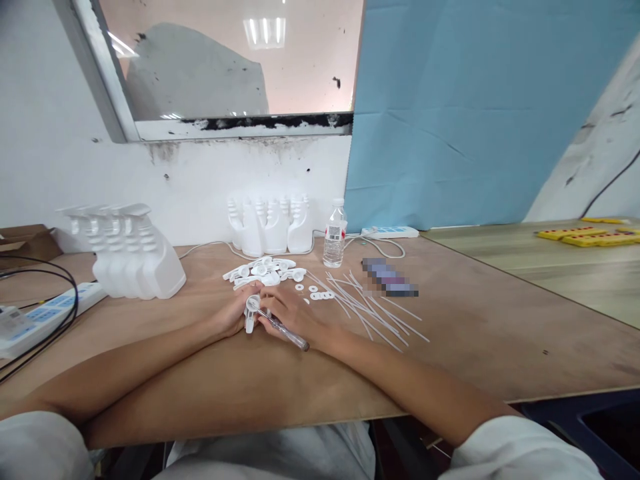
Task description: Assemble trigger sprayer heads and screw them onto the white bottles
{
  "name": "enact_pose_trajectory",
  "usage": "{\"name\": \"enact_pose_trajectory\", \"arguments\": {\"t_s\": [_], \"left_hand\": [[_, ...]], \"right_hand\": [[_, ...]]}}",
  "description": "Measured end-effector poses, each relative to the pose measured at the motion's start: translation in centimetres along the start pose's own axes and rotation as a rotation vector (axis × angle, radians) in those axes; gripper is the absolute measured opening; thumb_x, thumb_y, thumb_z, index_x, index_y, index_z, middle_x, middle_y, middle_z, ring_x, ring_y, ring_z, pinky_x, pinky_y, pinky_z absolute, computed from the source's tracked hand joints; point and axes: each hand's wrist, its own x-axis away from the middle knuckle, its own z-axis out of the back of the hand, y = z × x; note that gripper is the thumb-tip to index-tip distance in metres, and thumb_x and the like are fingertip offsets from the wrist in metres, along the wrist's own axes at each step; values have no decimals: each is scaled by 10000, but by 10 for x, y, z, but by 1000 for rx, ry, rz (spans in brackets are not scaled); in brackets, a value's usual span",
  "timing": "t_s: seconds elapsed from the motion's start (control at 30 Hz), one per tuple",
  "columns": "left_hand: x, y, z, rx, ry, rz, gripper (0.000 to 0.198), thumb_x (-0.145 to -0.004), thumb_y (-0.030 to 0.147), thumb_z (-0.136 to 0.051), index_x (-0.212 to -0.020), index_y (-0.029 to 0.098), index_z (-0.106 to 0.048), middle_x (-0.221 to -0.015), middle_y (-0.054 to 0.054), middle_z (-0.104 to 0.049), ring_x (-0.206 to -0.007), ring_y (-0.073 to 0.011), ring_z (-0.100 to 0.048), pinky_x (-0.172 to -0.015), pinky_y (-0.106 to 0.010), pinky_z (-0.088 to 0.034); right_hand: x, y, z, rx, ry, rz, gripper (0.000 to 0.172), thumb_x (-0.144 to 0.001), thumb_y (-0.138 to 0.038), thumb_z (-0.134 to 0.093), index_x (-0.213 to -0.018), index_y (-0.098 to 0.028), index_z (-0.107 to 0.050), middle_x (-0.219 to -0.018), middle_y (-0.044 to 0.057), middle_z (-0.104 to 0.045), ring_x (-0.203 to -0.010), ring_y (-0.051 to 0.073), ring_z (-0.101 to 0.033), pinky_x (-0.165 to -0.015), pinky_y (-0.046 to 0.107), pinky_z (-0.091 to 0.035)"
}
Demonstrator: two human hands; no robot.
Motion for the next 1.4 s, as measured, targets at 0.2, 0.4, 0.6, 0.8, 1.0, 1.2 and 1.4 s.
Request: {"name": "enact_pose_trajectory", "arguments": {"t_s": [0.2, 0.4, 0.6, 0.8, 1.0, 1.2, 1.4], "left_hand": [[-1, 0, 0, 8, 69, -41, 354, -788, 466, -682, -751, 187, -466, -502, 66, -468, -366, -77, -429, -352, -184, -286], [-4, 0, 2, -20, 215, -171, 330, -747, 432, -698, -769, 175, -491, -559, 71, -495, -412, -57, -439, -410, -172, -354], [-1, 4, 2, -105, 231, -228, 392, -745, 516, -690, -823, 200, -472, -538, 82, -498, -368, -88, -445, -358, -185, -317], [4, 6, 10, -350, 175, -443, 334, -860, 495, -618, -847, 188, -485, -721, 28, -541, -571, -94, -479, -547, -207, -401], [9, 7, 14, -567, 37, -704, 243, -947, 425, -525, -1005, 191, -497, -939, -43, -521, -899, -178, -500, -845, -299, -411], [9, 12, 13, -832, 13, -867, 207, -978, 368, -450, -1055, 198, -539, -1065, -86, -535, -1063, -226, -514, -984, -380, -385], [-3, 78, 22, -1168, 203, -1028, 123, -935, 292, -502, -973, 194, -566, -1077, -101, -570, -1060, -233, -558, -953, -402, -429]], "right_hand": [[0, 10, 0, 301, 57, 287, 227, -890, -102, -549, -1095, -178, -608, -1175, 110, -671, -1029, 204, -629, -836, 345, -515], [-1, 8, 6, 296, 21, 428, 203, -899, -87, -590, -1094, -115, -637, -1077, 130, -717, -992, 209, -645, -796, 338, -507], [0, 18, 18, 271, 47, 409, 323, -921, -96, -550, -1240, -137, -568, -1072, 121, -718, -1018, 201, -659, -827, 346, -547], [5, 42, 45, 315, 156, 166, 271, -895, -58, -532, -1125, -170, -621, -992, 110, -712, -915, 223, -668, -768, 378, -542], [12, 51, 54, 267, 206, -82, 278, -904, -58, -479, -1106, -192, -615, -993, 89, -682, -916, 217, -643, -807, 375, -514], [6, 42, 52, 307, 184, 13, 235, -894, -52, -471, -1043, -188, -591, -917, 87, -685, -827, 214, -638, -730, 362, -507], [7, 42, 49, 313, 175, 7, 225, -901, -67, -462, -1037, -204, -577, -912, 79, -696, -815, 211, -643, -727, 363, -503]]}}
